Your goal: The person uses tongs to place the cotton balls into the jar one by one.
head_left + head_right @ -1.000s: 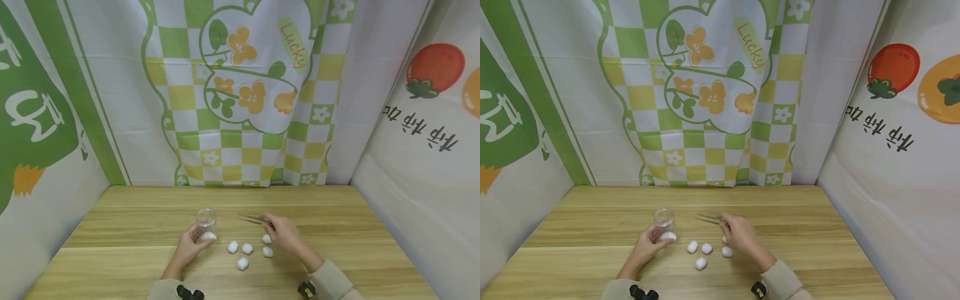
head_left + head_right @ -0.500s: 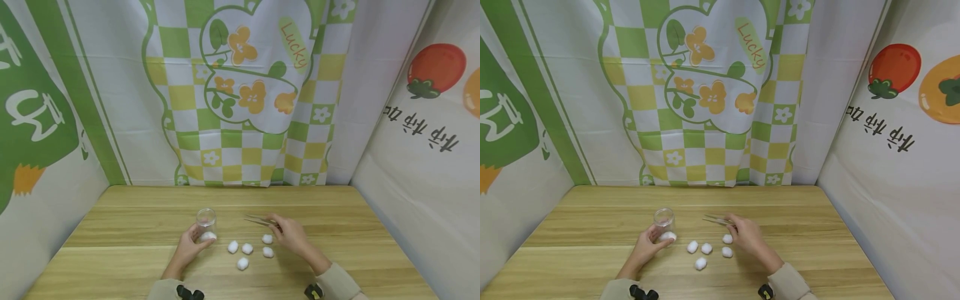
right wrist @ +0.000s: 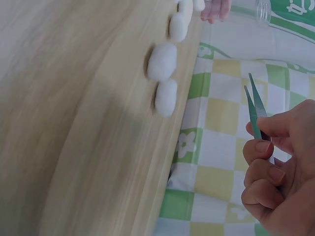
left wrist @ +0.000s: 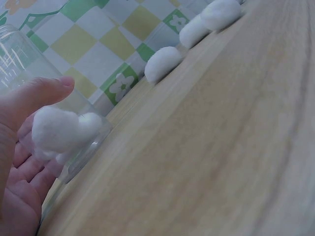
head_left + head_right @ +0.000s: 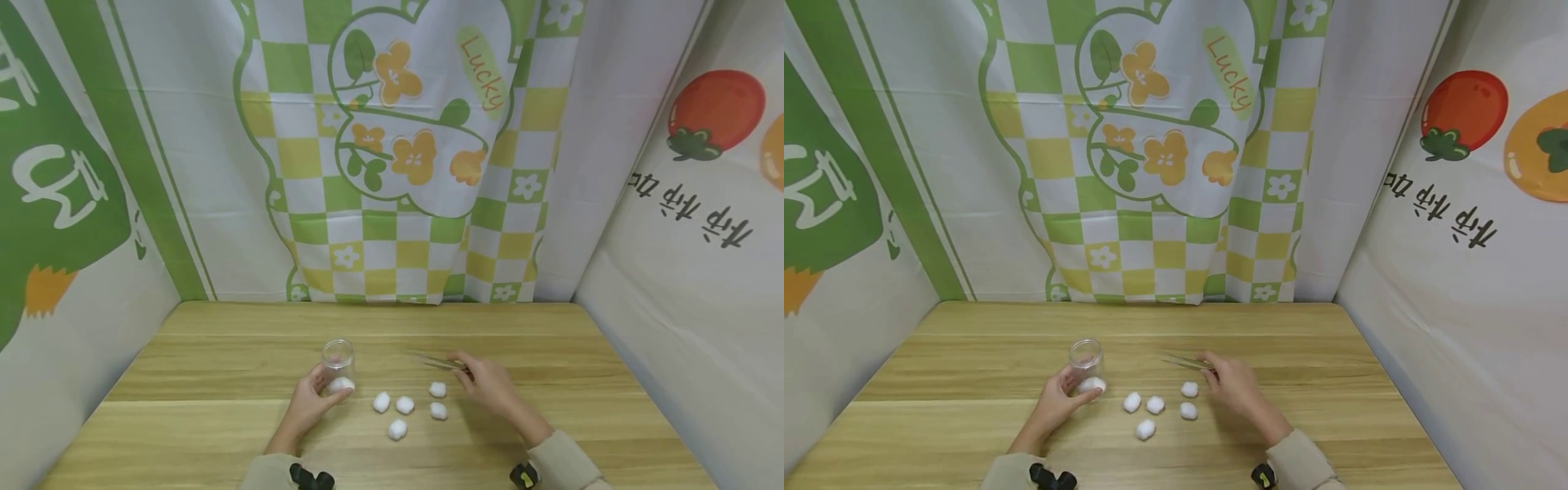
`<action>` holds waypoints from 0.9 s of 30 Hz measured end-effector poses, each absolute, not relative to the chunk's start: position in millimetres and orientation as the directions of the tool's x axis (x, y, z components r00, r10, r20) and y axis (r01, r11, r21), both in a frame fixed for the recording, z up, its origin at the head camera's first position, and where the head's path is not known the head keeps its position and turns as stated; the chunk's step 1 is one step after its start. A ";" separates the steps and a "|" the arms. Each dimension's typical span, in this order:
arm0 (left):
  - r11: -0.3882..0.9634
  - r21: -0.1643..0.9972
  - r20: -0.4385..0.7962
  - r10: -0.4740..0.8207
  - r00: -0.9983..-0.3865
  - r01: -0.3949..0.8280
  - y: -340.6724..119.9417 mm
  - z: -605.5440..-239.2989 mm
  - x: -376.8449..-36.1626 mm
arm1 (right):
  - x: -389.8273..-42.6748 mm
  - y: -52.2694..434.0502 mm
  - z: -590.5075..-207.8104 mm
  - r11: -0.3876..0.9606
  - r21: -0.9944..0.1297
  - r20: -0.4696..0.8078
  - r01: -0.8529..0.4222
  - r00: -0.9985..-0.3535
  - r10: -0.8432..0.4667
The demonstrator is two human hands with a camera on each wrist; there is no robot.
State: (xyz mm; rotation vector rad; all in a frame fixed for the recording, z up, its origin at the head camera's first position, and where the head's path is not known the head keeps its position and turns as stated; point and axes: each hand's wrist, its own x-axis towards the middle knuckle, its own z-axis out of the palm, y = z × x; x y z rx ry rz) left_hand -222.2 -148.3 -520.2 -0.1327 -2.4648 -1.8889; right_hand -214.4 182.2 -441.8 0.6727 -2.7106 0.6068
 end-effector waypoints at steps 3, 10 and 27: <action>0.261 0.961 0.075 0.055 -0.996 0.087 -148.6 -519.3 -222.4 | -214.9 187.2 -443.3 0.805 -0.331 0.349 -0.493 -0.856 -0.381; 0.256 0.961 0.096 0.048 -0.994 0.105 -145.4 -519.1 -222.1 | -214.7 196.6 -451.0 0.810 -0.312 0.318 -0.496 -0.858 -0.403; 0.221 0.965 0.127 0.079 -0.989 0.142 -128.5 -520.5 -217.0 | -214.0 217.1 -462.2 0.829 -0.302 0.264 -0.470 -0.877 -0.401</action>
